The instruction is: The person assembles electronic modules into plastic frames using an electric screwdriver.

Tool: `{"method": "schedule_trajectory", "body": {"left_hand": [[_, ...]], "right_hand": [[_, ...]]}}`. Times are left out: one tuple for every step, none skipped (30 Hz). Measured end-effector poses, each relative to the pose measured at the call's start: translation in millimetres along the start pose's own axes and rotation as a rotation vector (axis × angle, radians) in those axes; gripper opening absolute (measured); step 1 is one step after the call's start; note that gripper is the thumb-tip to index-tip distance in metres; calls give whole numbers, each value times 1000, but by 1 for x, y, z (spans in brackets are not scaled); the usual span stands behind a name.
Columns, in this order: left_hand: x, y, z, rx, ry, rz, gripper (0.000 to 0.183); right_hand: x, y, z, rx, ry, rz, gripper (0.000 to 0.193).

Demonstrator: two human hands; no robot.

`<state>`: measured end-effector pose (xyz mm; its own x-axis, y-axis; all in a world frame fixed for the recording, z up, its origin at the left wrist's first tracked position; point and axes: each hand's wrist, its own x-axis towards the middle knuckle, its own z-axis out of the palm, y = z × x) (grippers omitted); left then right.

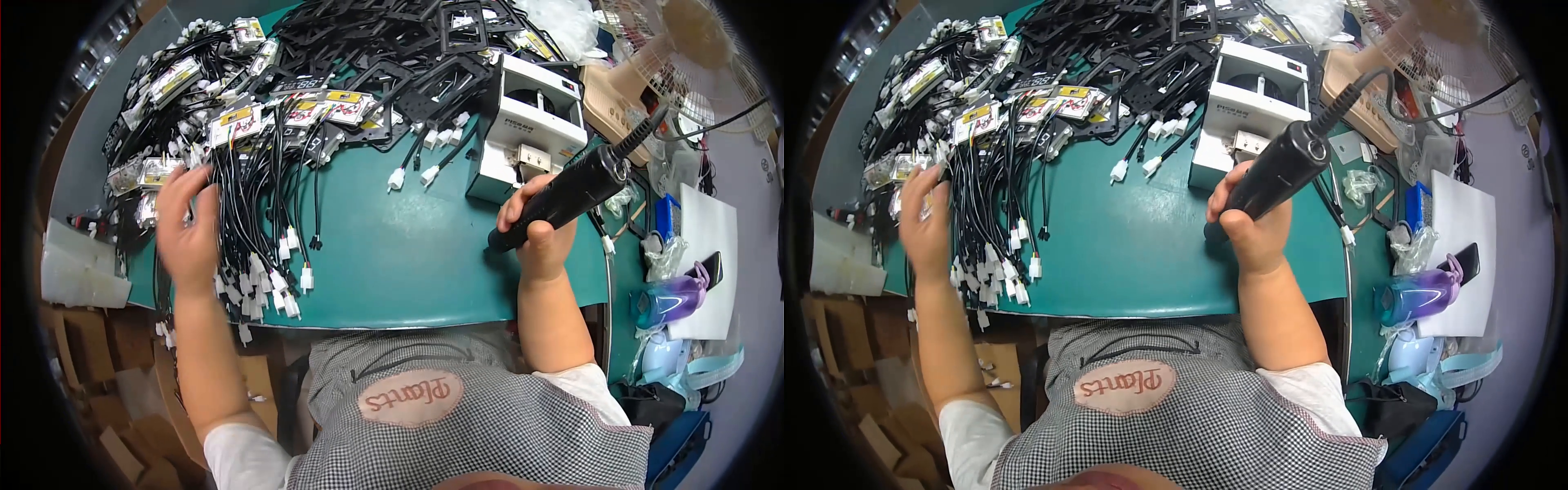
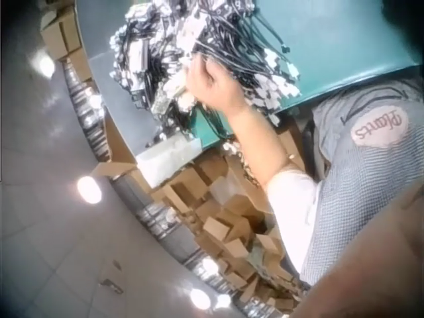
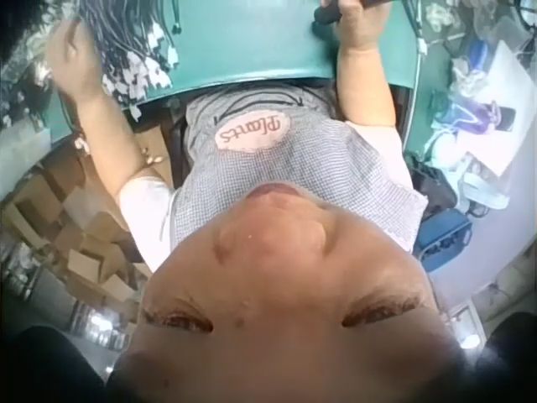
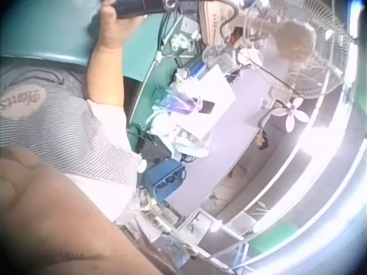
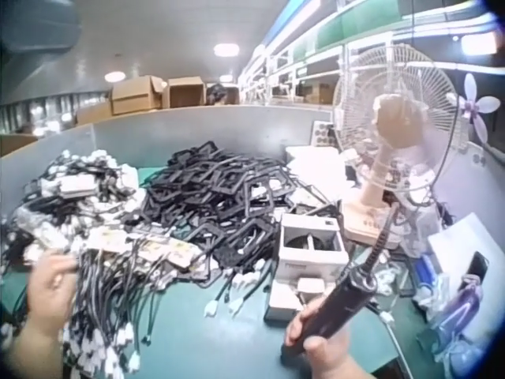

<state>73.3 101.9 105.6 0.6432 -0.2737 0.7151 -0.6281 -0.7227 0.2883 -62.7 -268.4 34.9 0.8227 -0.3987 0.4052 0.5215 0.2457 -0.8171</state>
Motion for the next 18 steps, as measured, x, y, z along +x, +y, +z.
{"method": "schedule_trajectory", "body": {"left_hand": [[16,21,24,-12,-37,74,22],[30,35,47,-58,-81,106,23],[42,50,72,-108,-115,143,24],[54,62,99,-185,-167,181,24],[62,64,123,-201,-213,227,25],[67,67,146,-193,-231,230,28],[73,67,170,-174,-283,223,29],[79,66,188,-43,-314,248,29],[83,64,204,101,-321,258,27],[87,65,217,240,-331,270,24],[91,64,227,235,-331,273,24],[96,63,235,353,-399,245,23],[101,62,241,474,-464,215,21],[106,59,246,473,-464,219,21],[110,60,248,455,-461,200,19],[113,59,248,439,-457,180,18],[116,55,244,380,-380,174,19],[124,62,235,250,-374,89,23]], "right_hand": [[1,2,-3,18,-11,-4,64],[2,3,-4,19,-8,-4,64],[2,2,-5,12,0,4,62],[3,3,-8,1,13,13,60],[4,4,-9,8,9,15,60],[5,4,-10,22,2,12,58],[5,5,-12,31,3,8,56],[6,5,-12,31,4,7,56],[7,4,-10,46,6,8,54],[8,4,-10,56,14,10,52],[8,3,-10,53,18,8,52],[8,4,-10,58,6,18,50],[9,4,-11,64,-8,29,48],[11,4,-10,64,-5,27,48],[11,3,-10,59,-7,31,48],[11,3,-11,55,-11,36,47],[10,3,-11,61,-27,33,44],[9,3,-13,59,-17,32,44]]}}
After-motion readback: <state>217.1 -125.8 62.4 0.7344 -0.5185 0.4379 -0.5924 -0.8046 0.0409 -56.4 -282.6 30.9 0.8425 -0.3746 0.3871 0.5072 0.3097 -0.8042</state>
